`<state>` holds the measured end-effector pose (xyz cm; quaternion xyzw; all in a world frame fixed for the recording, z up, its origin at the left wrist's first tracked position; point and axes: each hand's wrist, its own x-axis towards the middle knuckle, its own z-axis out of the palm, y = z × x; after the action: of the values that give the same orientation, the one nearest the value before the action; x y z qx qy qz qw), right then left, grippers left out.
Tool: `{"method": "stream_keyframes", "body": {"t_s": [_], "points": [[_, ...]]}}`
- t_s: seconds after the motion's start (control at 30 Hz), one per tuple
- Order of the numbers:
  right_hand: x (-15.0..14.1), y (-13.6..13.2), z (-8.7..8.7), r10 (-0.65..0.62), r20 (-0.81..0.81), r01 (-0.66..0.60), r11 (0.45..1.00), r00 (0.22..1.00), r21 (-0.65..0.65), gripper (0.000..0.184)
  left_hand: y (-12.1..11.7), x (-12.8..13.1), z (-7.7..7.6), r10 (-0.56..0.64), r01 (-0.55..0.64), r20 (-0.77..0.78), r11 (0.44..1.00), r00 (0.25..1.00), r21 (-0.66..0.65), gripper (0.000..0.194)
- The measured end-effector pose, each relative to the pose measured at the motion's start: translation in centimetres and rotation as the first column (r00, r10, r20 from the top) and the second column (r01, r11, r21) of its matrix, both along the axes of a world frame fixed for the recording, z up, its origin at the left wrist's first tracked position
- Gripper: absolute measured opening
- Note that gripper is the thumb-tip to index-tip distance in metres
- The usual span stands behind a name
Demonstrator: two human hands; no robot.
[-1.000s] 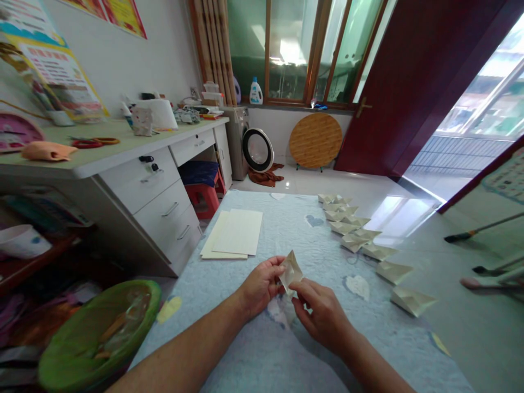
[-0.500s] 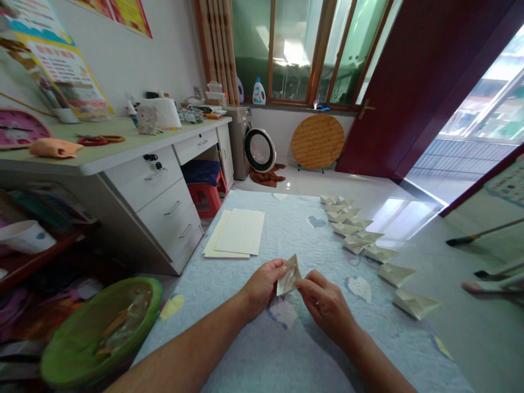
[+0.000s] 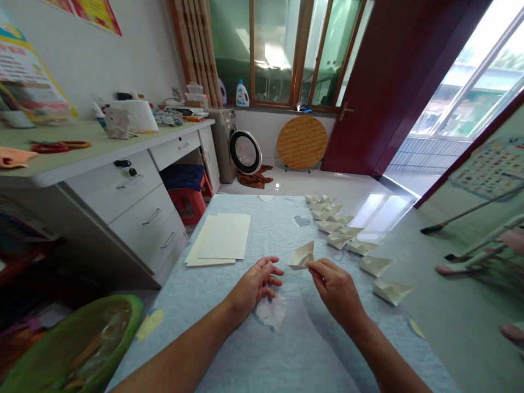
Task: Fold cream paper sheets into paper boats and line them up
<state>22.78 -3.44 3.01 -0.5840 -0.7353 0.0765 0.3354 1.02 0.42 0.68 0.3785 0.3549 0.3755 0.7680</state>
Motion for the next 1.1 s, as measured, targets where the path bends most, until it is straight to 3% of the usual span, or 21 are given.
{"method": "stream_keyframes", "body": {"t_s": [0.2, 0.37, 0.6, 0.83, 1.1], "points": [[3.8, 0.3, -1.9, -0.241, -0.052, 0.242, 0.970, 0.969, 0.022, 0.024, 0.2, 0.0, -0.7, -0.032, 0.033, -0.019, 0.999, 0.999, 0.003, 0.048], [5.4, 0.5, -3.6, -0.421, 0.022, 0.421, 0.907, 0.907, 0.016, 0.033, 0.3, 0.0, -1.0, -0.067, 0.068, -0.029, 0.997, 0.997, 0.021, 0.048], [6.3, 0.4, -4.2, -0.477, 0.164, 0.471, 0.879, 0.863, 0.075, 0.030, 0.2, -0.1, -0.7, -0.079, 0.080, -0.041, 0.997, 0.996, 0.019, 0.051], [5.3, 0.1, -3.0, -0.553, 0.334, 0.599, 0.800, 0.763, -0.044, 0.022, 0.3, -0.1, -0.8, -0.103, 0.104, -0.030, 0.995, 0.994, 0.012, 0.054], [4.8, 0.1, -2.4, -0.558, 0.408, 0.646, 0.755, 0.723, -0.113, 0.021, 0.2, -0.1, -0.8, -0.113, 0.114, -0.033, 0.993, 0.993, 0.014, 0.050]]}}
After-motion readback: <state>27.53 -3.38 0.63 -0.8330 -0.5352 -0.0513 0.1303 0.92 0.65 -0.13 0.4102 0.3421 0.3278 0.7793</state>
